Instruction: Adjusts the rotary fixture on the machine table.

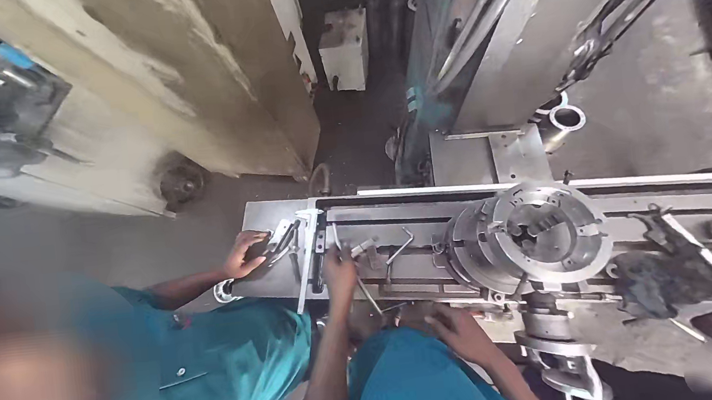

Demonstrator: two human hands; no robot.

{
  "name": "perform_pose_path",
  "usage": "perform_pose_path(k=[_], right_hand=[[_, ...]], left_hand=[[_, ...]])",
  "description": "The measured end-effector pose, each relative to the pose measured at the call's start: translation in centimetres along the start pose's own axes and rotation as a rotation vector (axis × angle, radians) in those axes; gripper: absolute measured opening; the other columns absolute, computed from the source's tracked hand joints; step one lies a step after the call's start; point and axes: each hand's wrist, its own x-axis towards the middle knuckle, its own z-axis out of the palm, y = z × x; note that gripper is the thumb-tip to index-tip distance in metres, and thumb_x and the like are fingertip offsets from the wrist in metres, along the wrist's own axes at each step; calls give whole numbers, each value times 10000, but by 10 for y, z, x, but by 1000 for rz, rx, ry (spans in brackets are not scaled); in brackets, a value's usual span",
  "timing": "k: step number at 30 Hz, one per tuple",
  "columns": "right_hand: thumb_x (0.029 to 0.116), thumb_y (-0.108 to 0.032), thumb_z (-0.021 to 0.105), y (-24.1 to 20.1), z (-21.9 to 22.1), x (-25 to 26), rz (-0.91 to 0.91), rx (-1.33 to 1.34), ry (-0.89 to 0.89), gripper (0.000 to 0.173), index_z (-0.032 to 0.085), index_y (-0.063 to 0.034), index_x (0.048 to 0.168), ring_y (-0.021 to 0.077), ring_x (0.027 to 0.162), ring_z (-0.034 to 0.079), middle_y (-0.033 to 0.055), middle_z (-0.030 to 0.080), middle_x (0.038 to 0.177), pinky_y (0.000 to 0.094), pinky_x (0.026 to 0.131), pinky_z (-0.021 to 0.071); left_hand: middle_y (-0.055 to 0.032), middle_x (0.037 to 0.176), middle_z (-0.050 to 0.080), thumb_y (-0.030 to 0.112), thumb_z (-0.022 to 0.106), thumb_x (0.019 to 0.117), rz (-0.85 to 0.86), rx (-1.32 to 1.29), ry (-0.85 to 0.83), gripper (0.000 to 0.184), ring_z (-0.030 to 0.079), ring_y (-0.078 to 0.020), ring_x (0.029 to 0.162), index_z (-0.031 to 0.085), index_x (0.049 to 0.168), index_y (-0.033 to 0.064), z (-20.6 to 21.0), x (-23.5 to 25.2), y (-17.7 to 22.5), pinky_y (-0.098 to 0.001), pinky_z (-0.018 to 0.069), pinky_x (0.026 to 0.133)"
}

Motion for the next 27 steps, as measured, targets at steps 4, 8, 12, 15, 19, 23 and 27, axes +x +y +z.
perform_pose_path(k=[4,8,12,15,19,23,27], right_hand=[[1023,-344,560,20,-1,-15,55,17,100,364,707,-38,1157,253,836,695,127,720,926,508,812,562],[1025,-349,564,37,0,-43,176,85,153,352,698,-59,1174,260,876,699,127,721,975,502,845,559],[1043,-384,534,43,3,-76,248,198,221,371,698,-71,1151,255,855,697,120,719,951,504,834,557],[1045,-373,524,51,2,-103,267,282,298,378,697,-55,1155,252,836,704,128,725,940,501,827,565],[1042,-288,547,59,-15,-143,210,433,506,316,708,-25,1111,170,763,703,86,729,899,402,764,602],[991,-181,572,75,-48,-185,50,604,944,204,710,-31,982,101,631,660,7,708,770,308,594,584],[986,-166,551,120,-92,-216,116,606,1259,211,690,-7,969,77,595,619,-12,671,740,285,570,558]], left_hand=[[-182,995,718,308,451,1102,-11,105,6,406,705,-243,751,593,1308,-11,-11,63,6,-434,600,714],[-215,1133,691,358,513,1068,-22,323,-122,439,711,-308,934,604,1307,0,7,94,-7,-515,597,819],[-288,1211,669,400,610,1013,106,727,-192,510,650,-460,1119,620,1340,8,1,85,-1,-673,484,973],[-300,1159,687,382,591,1020,182,897,-162,448,644,-516,1094,669,1284,27,-4,67,14,-739,451,939],[-266,1181,683,299,553,1038,326,763,-125,413,693,-427,1000,626,1324,9,-7,48,30,-668,524,877],[-204,1109,665,254,556,1049,340,519,-189,391,704,-252,814,577,1352,9,10,15,46,-469,612,704],[-201,1125,664,222,545,1052,363,443,-215,394,708,-216,786,552,1355,-30,36,-33,54,-434,618,673]])
